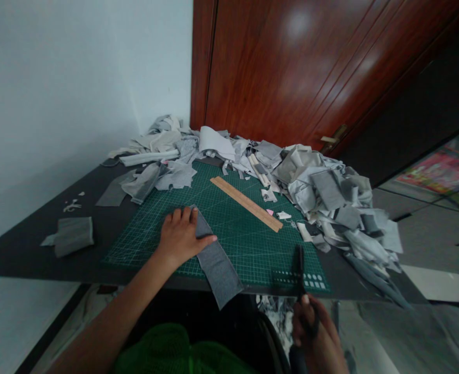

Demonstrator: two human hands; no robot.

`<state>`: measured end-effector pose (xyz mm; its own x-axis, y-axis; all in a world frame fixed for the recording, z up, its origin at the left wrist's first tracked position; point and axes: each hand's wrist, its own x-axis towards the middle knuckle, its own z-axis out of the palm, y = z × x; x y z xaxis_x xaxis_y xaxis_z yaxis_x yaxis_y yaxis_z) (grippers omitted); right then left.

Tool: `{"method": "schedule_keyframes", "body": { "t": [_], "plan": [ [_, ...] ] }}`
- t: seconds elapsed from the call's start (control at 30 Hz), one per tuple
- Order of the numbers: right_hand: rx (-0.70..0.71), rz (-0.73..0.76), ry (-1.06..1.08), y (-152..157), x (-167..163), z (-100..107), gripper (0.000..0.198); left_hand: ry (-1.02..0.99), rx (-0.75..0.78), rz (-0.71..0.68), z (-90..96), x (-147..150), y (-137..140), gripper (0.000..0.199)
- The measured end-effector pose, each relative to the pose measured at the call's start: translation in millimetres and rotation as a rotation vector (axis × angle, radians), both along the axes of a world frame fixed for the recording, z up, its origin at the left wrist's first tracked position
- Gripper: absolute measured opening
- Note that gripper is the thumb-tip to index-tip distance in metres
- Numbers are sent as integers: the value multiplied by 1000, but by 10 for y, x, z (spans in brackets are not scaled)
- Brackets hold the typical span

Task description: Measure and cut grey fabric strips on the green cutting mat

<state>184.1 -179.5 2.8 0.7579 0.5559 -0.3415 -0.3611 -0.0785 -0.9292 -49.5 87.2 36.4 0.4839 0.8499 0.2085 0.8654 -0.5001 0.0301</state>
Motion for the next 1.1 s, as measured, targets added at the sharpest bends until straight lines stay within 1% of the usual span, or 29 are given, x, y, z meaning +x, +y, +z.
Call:
{"method": "schedule_keyframes", "body": {
  "t": [0.03, 0.1, 0.17, 0.23, 0.27, 0.3, 0.33, 0.4, 0.47, 0.5, 0.53, 0.6, 0.63, 0.7, 0.77, 0.83, 0.9, 0.93, 0.97, 1.03, 1.07, 1.1],
  "plan": [
    [-25, -57, -51, -111, 123, -24, 54, 20, -8, 12, 13, 16, 7, 91],
    [-89, -59, -152, -264, 367, -16, 53, 63, -29, 34, 45, 76, 50, 93],
    [-131, 4, -287, -289, 588, 75, 58, 97, -44, 39, 89, 178, 142, 92],
    [-143, 104, -424, -155, 783, 239, 66, 116, -57, 32, 148, 321, 280, 88],
    [-145, 169, -491, -22, 875, 342, 70, 123, -66, 38, 180, 404, 359, 86],
    [-137, 233, -568, 153, 965, 454, 69, 129, -75, 44, 211, 490, 442, 84],
    [-131, 286, -675, 368, 1054, 569, 63, 136, -82, 54, 238, 574, 522, 83],
    [-125, 388, -972, 890, 1227, 786, 51, 108, -78, 106, 268, 719, 665, 74],
    [-201, 492, -1271, 1469, 1384, 943, 44, 32, -32, 90, 257, 805, 769, 68],
    [-258, 509, -1377, 1752, 1452, 984, 43, -12, 14, 85, 236, 820, 807, 67],
    [-266, 506, -1406, 2014, 1511, 994, 43, -41, 44, 89, 208, 818, 836, 67],
    [-272, 501, -1422, 2440, 1605, 923, 43, -67, 59, 86, 143, 775, 878, 68],
    [-283, 500, -1423, 2592, 1646, 850, 43, -75, 63, 70, 112, 744, 897, 67],
    [-307, 506, -1422, 2772, 1733, 666, 45, -98, 70, 14, 56, 681, 948, 61],
    [-319, 529, -1425, 2813, 1843, 494, 44, -138, 74, -84, 4, 634, 1039, 49],
    [-325, 552, -1433, 2776, 1956, 388, 39, -187, 62, -196, -53, 599, 1174, 40],
    [-337, 563, -1446, 2716, 2010, 360, 34, -212, 7, -315, -117, 562, 1328, 36],
    [-343, 555, -1456, 2691, 1994, 369, 32, -227, -25, -341, -147, 541, 1400, 35],
    [-348, 538, -1468, 2673, 1940, 389, 32, -244, -47, -351, -172, 519, 1463, 35],
    [-331, 514, -1492, 2655, 1719, 436, 35, -258, -61, -376, -203, 475, 1551, 34],
    [-303, 544, -1499, 2651, 1561, 456, 33, -258, -59, -384, -208, 454, 1575, 33],
    [-267, 609, -1498, 2646, 1385, 470, 28, -253, -56, -389, -209, 433, 1586, 33]
  ]
}}
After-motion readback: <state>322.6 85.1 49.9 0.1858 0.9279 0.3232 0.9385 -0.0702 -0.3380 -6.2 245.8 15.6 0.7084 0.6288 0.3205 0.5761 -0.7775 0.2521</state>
